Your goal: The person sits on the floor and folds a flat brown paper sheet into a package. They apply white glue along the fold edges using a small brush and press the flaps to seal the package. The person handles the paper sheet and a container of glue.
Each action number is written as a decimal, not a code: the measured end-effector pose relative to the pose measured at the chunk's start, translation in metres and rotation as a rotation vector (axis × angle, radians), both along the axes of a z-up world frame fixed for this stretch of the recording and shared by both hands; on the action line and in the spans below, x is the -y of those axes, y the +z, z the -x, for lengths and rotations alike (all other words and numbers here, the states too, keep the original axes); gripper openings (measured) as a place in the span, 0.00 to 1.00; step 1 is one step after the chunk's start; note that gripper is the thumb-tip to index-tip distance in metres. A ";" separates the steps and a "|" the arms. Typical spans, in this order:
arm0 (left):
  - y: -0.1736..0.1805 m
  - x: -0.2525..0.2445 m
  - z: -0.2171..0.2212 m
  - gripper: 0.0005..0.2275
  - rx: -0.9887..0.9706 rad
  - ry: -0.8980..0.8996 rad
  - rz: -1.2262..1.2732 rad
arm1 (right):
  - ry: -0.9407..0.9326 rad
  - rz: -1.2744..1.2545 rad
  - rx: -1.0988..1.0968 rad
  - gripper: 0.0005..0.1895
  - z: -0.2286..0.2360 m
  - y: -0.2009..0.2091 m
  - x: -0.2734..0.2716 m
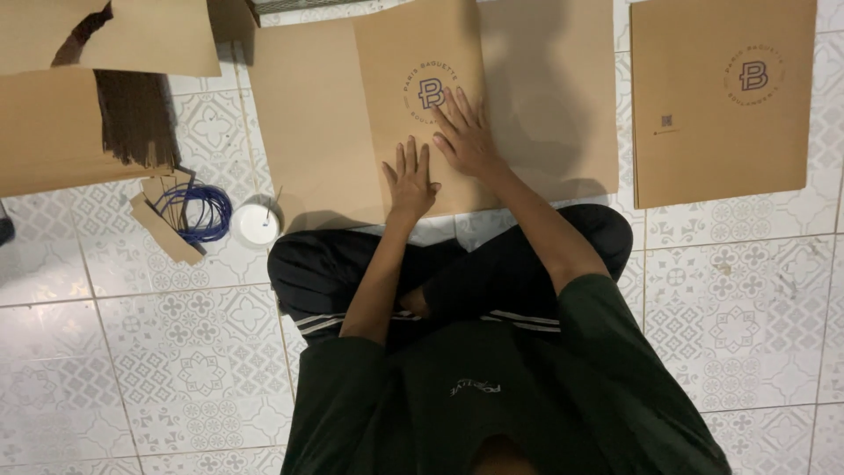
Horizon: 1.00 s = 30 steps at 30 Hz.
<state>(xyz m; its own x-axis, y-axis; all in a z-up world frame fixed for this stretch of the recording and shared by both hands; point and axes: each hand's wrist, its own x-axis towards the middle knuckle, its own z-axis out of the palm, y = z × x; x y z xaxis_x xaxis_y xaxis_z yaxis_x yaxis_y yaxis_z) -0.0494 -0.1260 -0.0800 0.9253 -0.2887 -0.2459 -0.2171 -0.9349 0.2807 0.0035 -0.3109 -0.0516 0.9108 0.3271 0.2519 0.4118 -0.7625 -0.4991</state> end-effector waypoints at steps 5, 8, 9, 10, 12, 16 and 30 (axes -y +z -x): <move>0.027 -0.013 -0.011 0.40 -0.143 0.051 -0.075 | 0.004 -0.043 0.041 0.30 -0.001 -0.006 -0.014; 0.035 -0.019 -0.016 0.40 -0.181 0.052 -0.121 | 0.019 -0.026 0.043 0.30 -0.002 -0.005 -0.020; 0.035 -0.021 -0.017 0.40 -0.197 0.050 -0.141 | 0.019 -0.008 0.052 0.30 -0.002 -0.003 -0.022; 0.031 -0.023 -0.016 0.40 -0.198 0.050 -0.140 | 0.020 -0.007 0.050 0.30 -0.002 -0.004 -0.022; 0.022 -0.026 -0.013 0.40 -0.124 0.026 -0.072 | 0.013 -0.013 0.067 0.30 -0.004 -0.007 -0.022; 0.015 -0.018 -0.011 0.40 -0.150 0.017 -0.051 | -0.019 0.009 0.070 0.30 -0.003 -0.010 -0.012; 0.060 0.057 0.025 0.26 0.069 -0.130 0.317 | 0.068 -0.261 -0.115 0.31 -0.009 -0.042 0.015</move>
